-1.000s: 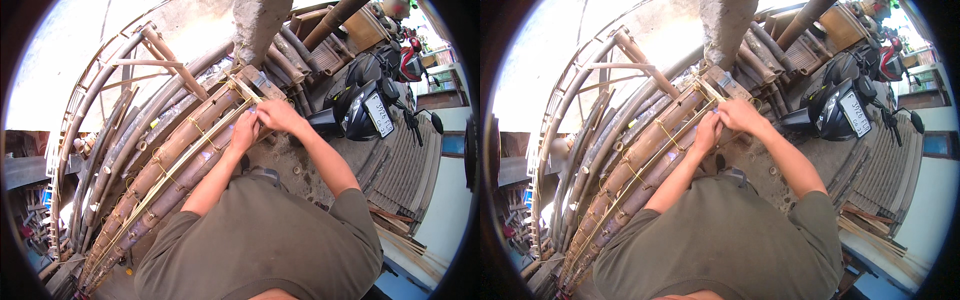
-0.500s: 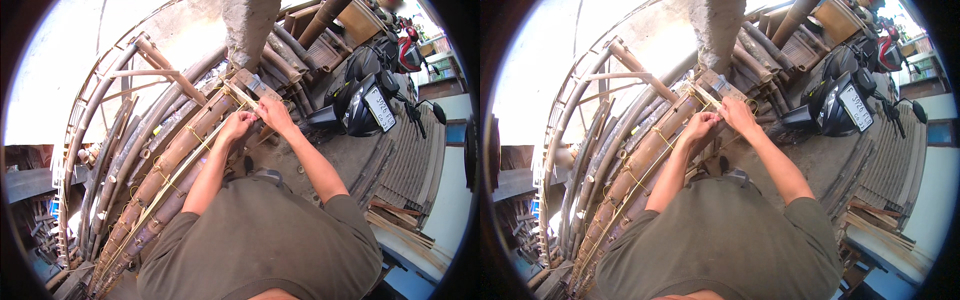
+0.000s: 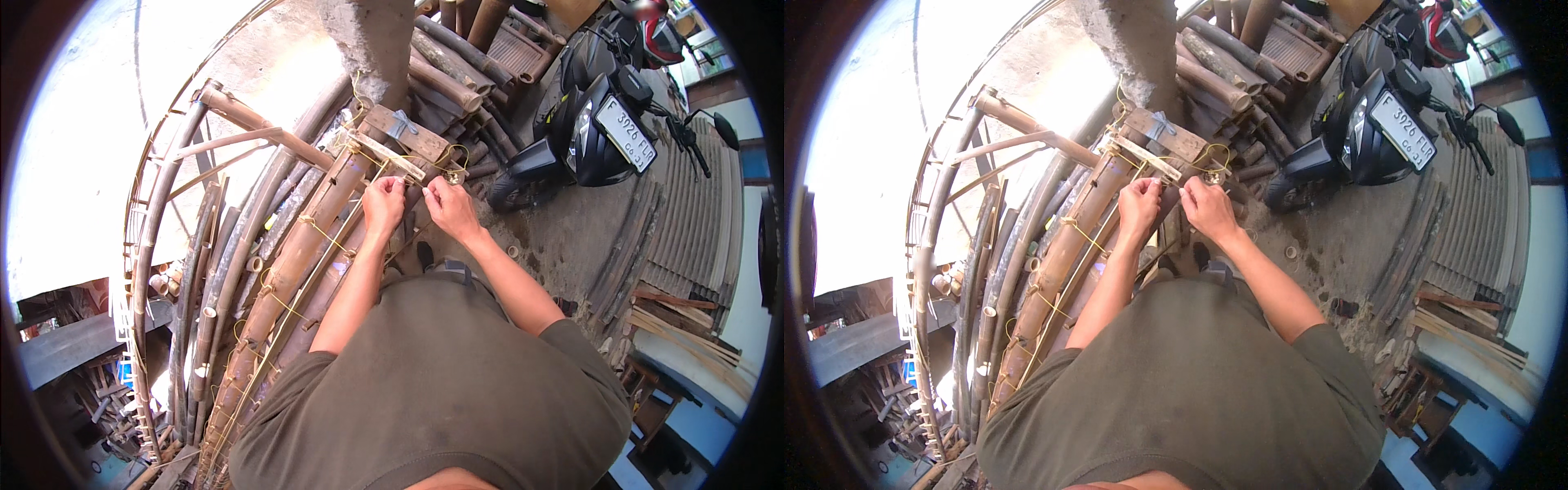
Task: The person ties thin bamboo strips to a horizontal rack of larger bamboo poles using yellow string. They repeatedly wrap the string around the poles and secure it with knots, moving along the rack to tie multiple sections.
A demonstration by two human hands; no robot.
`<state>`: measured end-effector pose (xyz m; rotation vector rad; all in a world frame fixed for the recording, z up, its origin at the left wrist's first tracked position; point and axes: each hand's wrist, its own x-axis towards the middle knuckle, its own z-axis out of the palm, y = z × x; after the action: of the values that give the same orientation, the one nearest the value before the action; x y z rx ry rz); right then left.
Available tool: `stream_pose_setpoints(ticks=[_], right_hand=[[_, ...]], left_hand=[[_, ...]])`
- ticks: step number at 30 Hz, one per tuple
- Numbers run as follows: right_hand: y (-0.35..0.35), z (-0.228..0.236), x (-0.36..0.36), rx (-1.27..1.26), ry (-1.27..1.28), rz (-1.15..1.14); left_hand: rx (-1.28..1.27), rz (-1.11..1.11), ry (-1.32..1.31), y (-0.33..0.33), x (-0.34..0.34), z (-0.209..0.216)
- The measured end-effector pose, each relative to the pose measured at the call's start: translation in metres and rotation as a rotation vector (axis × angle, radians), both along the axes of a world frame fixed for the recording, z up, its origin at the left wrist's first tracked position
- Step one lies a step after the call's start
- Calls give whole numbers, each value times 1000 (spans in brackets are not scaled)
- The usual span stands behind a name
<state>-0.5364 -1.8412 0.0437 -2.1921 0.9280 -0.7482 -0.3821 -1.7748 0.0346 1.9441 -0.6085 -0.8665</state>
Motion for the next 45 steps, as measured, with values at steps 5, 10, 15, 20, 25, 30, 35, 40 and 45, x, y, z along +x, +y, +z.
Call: stream_pose_setpoints(ticks=[5, 10, 15, 20, 25, 30, 35, 40, 45], right_hand=[[2, -18, 0, 374, -38, -150], [7, -6, -19, 319, 88, -42], [16, 2, -21, -206, 266, 241], [14, 41, 5, -449, 417, 490], [-32, 59, 66, -453, 587, 763], [-75, 45, 114, -441, 721, 879], [-85, 42, 115, -478, 651, 775], [-85, 37, 75, -395, 290, 683], [-60, 34, 24, -266, 127, 384]], left_hand=[[-153, 13, -276, 2, -9, -9], [-183, -22, -179, 11, -8, 3], [-272, -86, -335, 27, -10, 7], [-313, -135, -469, 34, -12, -3], [-286, -41, -289, 35, -13, 9], [-356, -15, -361, 36, -24, 2], [-296, -153, -638, 43, -22, -2], [-159, -217, -645, 40, -25, 6], [-180, -175, -601, 38, -24, 7]])
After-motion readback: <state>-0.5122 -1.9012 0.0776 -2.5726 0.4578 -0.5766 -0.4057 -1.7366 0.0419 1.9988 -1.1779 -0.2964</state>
